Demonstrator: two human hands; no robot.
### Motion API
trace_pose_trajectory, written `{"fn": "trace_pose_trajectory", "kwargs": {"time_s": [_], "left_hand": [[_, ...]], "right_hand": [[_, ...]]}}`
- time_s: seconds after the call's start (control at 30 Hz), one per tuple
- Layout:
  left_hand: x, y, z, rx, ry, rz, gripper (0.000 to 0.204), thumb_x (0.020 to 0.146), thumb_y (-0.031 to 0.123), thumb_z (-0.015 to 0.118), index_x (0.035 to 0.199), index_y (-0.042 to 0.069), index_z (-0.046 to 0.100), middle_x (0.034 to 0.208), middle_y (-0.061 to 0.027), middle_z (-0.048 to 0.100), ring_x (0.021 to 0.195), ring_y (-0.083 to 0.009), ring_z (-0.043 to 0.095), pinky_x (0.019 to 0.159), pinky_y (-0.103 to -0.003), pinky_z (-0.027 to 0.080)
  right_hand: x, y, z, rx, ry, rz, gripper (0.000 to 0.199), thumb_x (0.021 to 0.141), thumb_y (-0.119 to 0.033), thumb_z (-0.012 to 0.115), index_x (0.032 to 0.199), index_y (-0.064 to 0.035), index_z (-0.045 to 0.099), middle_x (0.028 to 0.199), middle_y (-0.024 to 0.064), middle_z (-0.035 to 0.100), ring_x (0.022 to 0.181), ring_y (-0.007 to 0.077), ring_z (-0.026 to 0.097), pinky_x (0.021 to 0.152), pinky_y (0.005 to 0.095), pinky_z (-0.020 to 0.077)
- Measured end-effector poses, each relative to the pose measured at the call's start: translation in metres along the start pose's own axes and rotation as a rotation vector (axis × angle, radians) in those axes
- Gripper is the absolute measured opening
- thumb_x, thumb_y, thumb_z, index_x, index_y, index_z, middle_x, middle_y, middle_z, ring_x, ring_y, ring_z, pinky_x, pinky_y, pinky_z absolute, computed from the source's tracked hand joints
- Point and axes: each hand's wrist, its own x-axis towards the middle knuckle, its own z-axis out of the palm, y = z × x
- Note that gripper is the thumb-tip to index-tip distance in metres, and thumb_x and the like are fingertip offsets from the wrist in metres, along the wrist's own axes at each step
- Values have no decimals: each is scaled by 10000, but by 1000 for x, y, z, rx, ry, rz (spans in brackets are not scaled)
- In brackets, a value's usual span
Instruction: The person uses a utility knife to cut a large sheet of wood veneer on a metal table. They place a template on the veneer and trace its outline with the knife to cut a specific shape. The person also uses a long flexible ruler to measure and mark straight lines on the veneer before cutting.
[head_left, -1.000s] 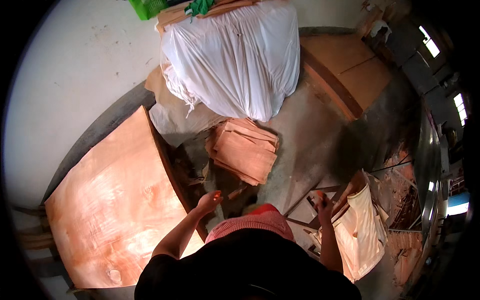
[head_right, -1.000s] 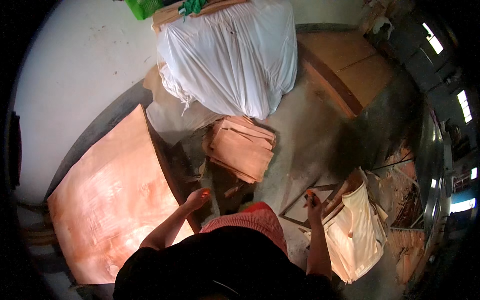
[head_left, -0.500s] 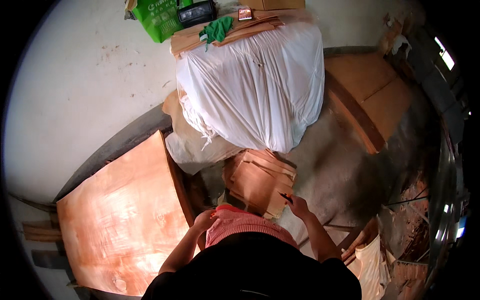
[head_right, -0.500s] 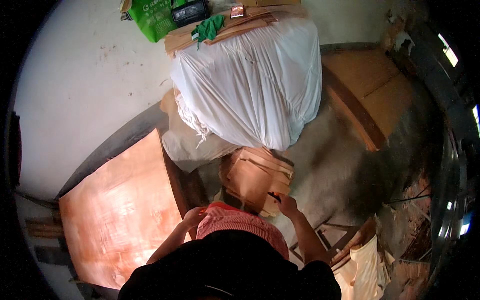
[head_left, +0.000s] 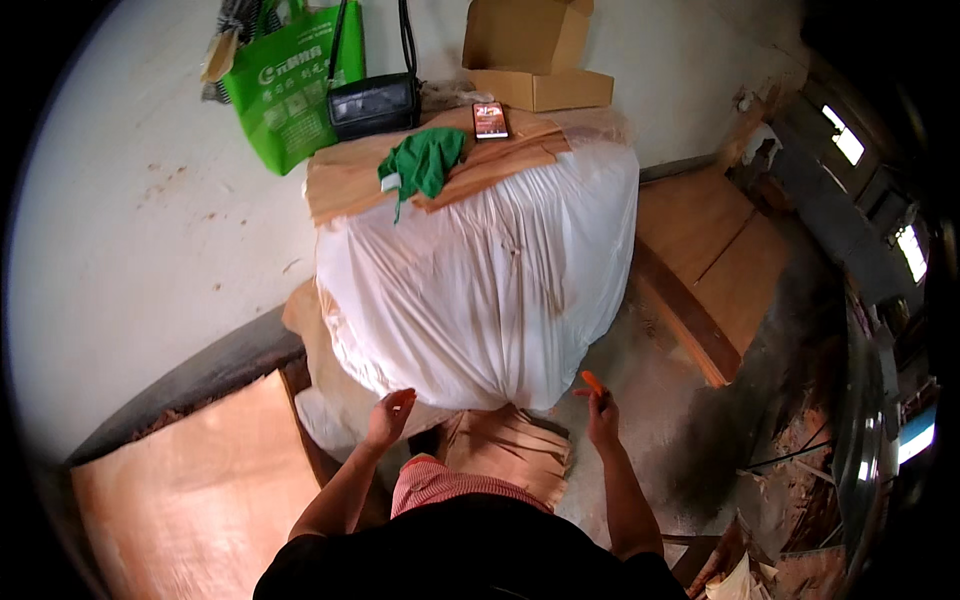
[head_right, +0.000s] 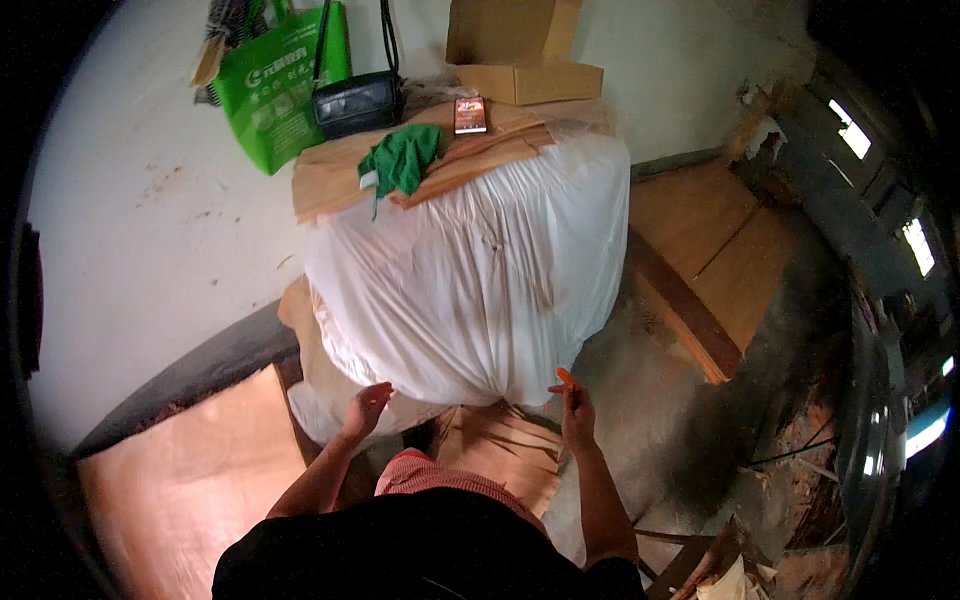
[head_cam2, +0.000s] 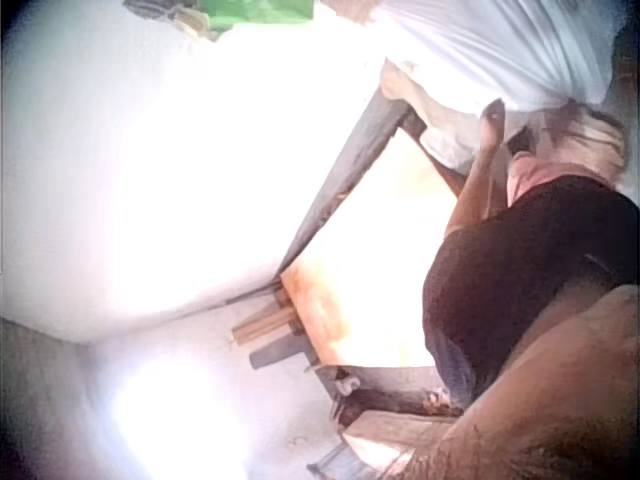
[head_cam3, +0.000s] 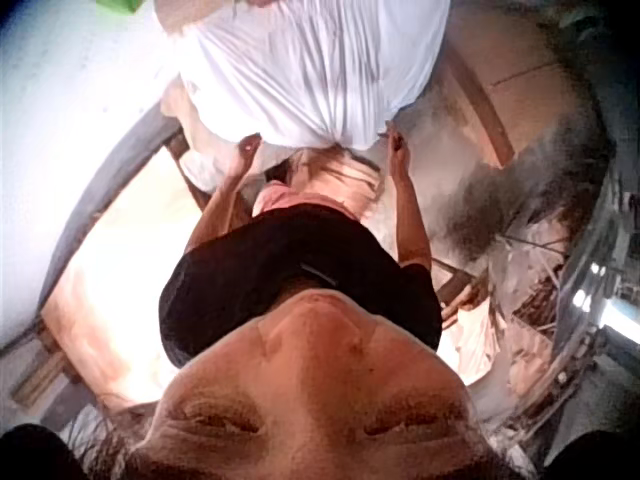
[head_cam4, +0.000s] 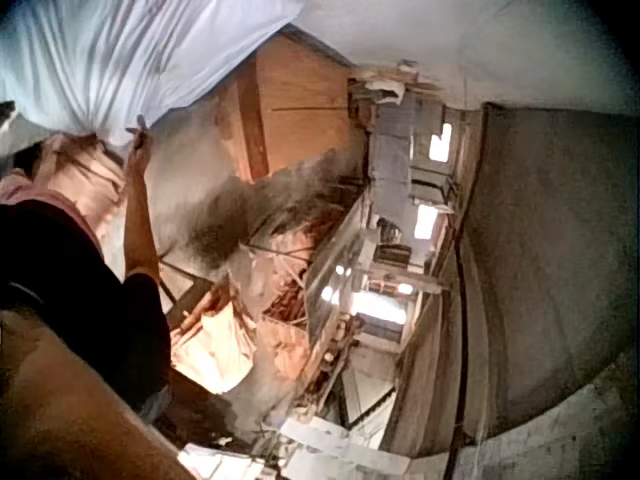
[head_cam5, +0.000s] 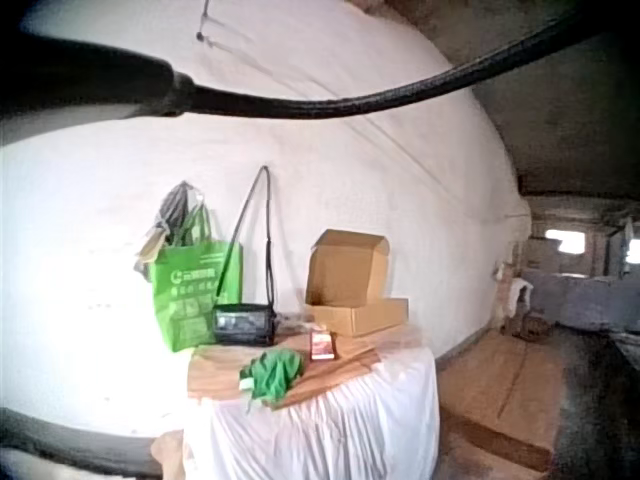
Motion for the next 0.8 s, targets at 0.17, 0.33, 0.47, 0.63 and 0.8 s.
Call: {"fn": "trace_pose_trajectory", "kwargs": {"time_s": [0.17, 0.33, 0.47, 0.63, 0.8], "left_hand": [[136, 69, -44, -6, 35, 263, 169, 789, 75, 512, 944, 30, 560, 942, -94, 568, 781, -182, 559, 649, -255, 455], [216, 96, -79, -68, 37, 418, 179, 764, 46, 528, 938, 31, 563, 839, -113, 578, 692, -206, 566, 612, -269, 453], [245, 99, -86, -55, -53, 423, 179, 749, 25, 526, 923, 28, 566, 822, -122, 581, 692, -217, 568, 606, -275, 449], [253, 85, -85, -30, -88, 368, 173, 751, 63, 531, 920, 51, 570, 836, -125, 580, 668, -242, 557, 600, -297, 445], [242, 75, -95, -59, -153, 305, 179, 749, 59, 533, 923, 57, 575, 857, -116, 578, 716, -240, 566, 621, -287, 454]], "right_hand": [[117, -52, 59, -8, 125, -127, 274, 878, -183, 340, 1057, -14, 458, 901, 36, 545, 774, 93, 450, 721, 208, 337], [250, -137, 97, -148, 151, -215, 281, 881, -180, 349, 1088, -1, 412, 986, 81, 539, 889, 150, 470, 811, 255, 342], [341, -162, 119, -299, 200, -454, 302, 852, -133, 372, 1132, -30, 415, 1046, 144, 487, 1009, 280, 422, 862, 344, 330], [417, -164, 143, -515, 183, -437, 354, 812, -119, 431, 1157, -51, 397, 1058, 167, 448, 1002, 321, 415, 852, 372, 341], [447, -163, 158, -492, 262, -527, 286, 839, -174, 393, 1089, -62, 475, 1075, 91, 491, 1001, 277, 408, 874, 346, 317]]}}
